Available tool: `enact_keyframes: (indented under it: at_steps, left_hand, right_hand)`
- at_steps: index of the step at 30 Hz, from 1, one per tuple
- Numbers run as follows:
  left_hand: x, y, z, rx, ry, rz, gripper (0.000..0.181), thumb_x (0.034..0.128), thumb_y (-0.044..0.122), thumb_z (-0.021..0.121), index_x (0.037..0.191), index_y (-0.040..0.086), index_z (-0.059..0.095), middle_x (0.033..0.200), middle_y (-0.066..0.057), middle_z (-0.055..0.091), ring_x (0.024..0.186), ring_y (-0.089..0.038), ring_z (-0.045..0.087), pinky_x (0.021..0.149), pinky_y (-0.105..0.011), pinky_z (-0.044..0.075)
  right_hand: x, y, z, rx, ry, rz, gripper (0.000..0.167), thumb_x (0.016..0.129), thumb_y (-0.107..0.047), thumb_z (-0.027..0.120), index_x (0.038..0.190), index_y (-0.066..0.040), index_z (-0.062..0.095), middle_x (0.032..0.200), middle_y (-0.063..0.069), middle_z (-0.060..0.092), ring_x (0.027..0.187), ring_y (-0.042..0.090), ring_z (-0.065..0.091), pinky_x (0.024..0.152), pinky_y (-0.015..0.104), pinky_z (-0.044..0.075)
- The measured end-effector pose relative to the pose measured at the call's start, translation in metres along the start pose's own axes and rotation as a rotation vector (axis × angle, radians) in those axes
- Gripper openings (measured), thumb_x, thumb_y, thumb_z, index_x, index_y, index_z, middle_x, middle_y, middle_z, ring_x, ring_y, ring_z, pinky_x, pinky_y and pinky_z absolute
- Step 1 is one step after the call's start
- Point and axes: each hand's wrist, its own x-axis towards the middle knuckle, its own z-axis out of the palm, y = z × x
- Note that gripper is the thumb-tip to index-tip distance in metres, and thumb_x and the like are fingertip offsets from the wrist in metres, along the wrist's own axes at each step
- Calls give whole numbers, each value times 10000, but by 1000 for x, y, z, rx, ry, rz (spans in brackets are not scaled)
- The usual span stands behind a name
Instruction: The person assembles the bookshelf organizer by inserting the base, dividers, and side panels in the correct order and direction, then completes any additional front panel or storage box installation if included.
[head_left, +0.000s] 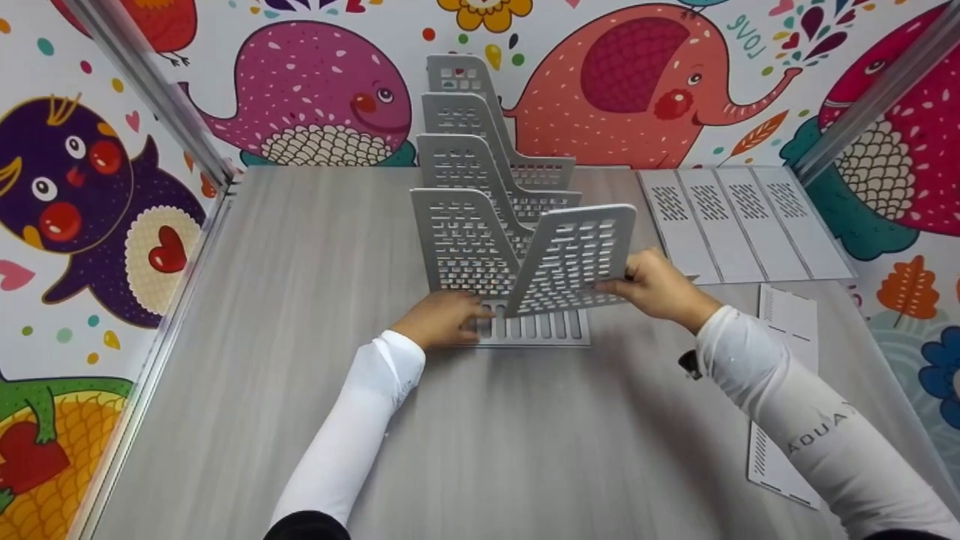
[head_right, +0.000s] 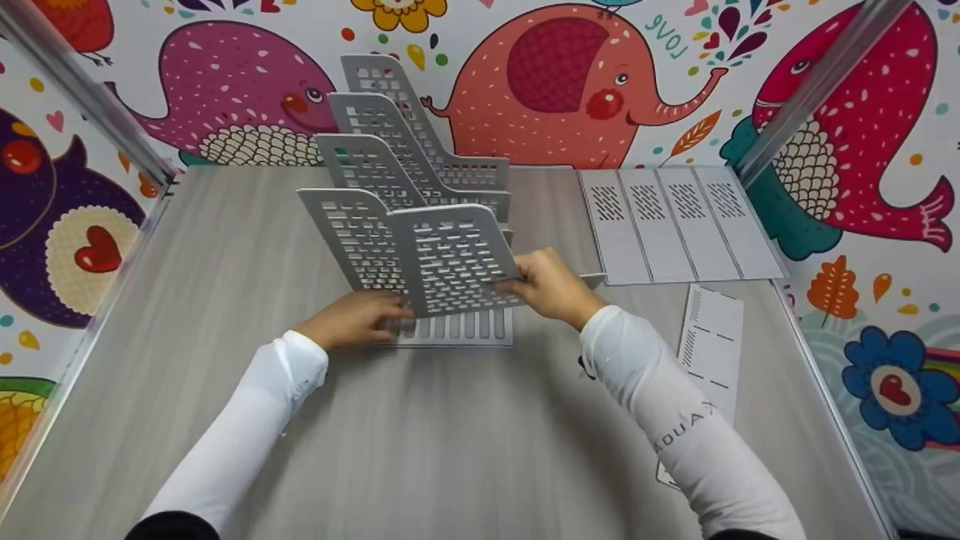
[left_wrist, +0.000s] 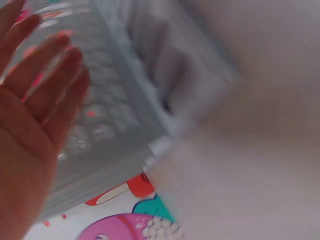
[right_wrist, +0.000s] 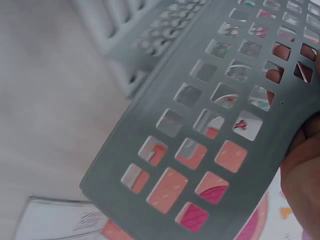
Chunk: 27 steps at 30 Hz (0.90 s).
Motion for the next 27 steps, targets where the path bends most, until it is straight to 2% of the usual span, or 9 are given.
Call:
enact_keyframes:
  at_steps: [2, 4, 6, 8, 13, 16, 21, 27]
  left_hand:
    - [-3, -4, 6, 126, -58, 12, 373, 823, 258, 701, 1193, 229, 674, 1398, -107, 538, 1359, -287, 433, 1106, -484, 353]
    - [-5, -6, 9, 160, -92, 3, 368, 817, 253, 706, 1184, 250, 681, 1444, -119, 486, 1413, -306, 347, 1137, -518, 293]
    - [-5, -7, 10, 139, -104, -14, 377, 817, 250, 705, 1192, 258, 675, 1461, -114, 462, 1435, -304, 308, 1159, -520, 249]
    - [-4, -7, 11, 126, -117, -33, 390, 816, 259, 703, 1203, 270, 665, 1475, -99, 441, 1450, -293, 279, 1172, -512, 225]
    - [-4, -7, 13, 106, -125, -68, 403, 804, 264, 710, 1204, 277, 662, 1480, -90, 433, 1461, -278, 257, 1181, -505, 206]
    - [-3, -6, 15, 98, -120, -77, 395, 803, 252, 716, 1194, 271, 671, 1475, -94, 442, 1455, -283, 267, 1182, -503, 206]
    - [-3, -4, 15, 66, -131, -93, 391, 805, 226, 720, 1192, 251, 673, 1486, -108, 424, 1458, -305, 252, 1184, -510, 194]
    - [-2, -3, 13, 23, -111, -98, 373, 789, 179, 738, 1157, 219, 697, 1466, -116, 440, 1454, -325, 257, 1173, -522, 217]
  right_hand:
    - [-7, 9, 1, 24, -25, 42, 202, 826, 34, 660, 1022, 48, 707, 990, 185, 727, 888, 207, 720, 733, 157, 544]
    - [-15, 17, 2, 38, -37, 70, 204, 825, 42, 654, 1023, 58, 699, 996, 194, 723, 895, 270, 720, 739, 166, 547]
    - [-23, 26, 2, 42, -36, 92, 202, 822, 45, 653, 1018, 56, 699, 996, 193, 723, 894, 291, 720, 740, 171, 549]
    - [-31, 35, 1, 37, -26, 104, 197, 818, 46, 655, 1010, 49, 701, 992, 192, 723, 883, 255, 726, 738, 172, 548]
    - [-50, 54, -2, -8, 16, 105, 161, 801, 30, 680, 958, 42, 712, 939, 200, 727, 801, 18, 690, 696, 163, 540]
    - [-60, 61, -7, -34, 25, 115, 164, 801, 21, 684, 962, 38, 713, 936, 198, 729, 795, -62, 647, 687, 154, 536]
    - [-77, 70, -17, -64, 45, 155, 163, 800, 21, 686, 960, 34, 716, 930, 202, 729, 776, -83, 632, 664, 145, 531]
    - [-90, 76, -23, -85, 60, 201, 127, 810, -25, 696, 926, 16, 728, 897, 192, 734, 737, -46, 649, 626, 149, 519]
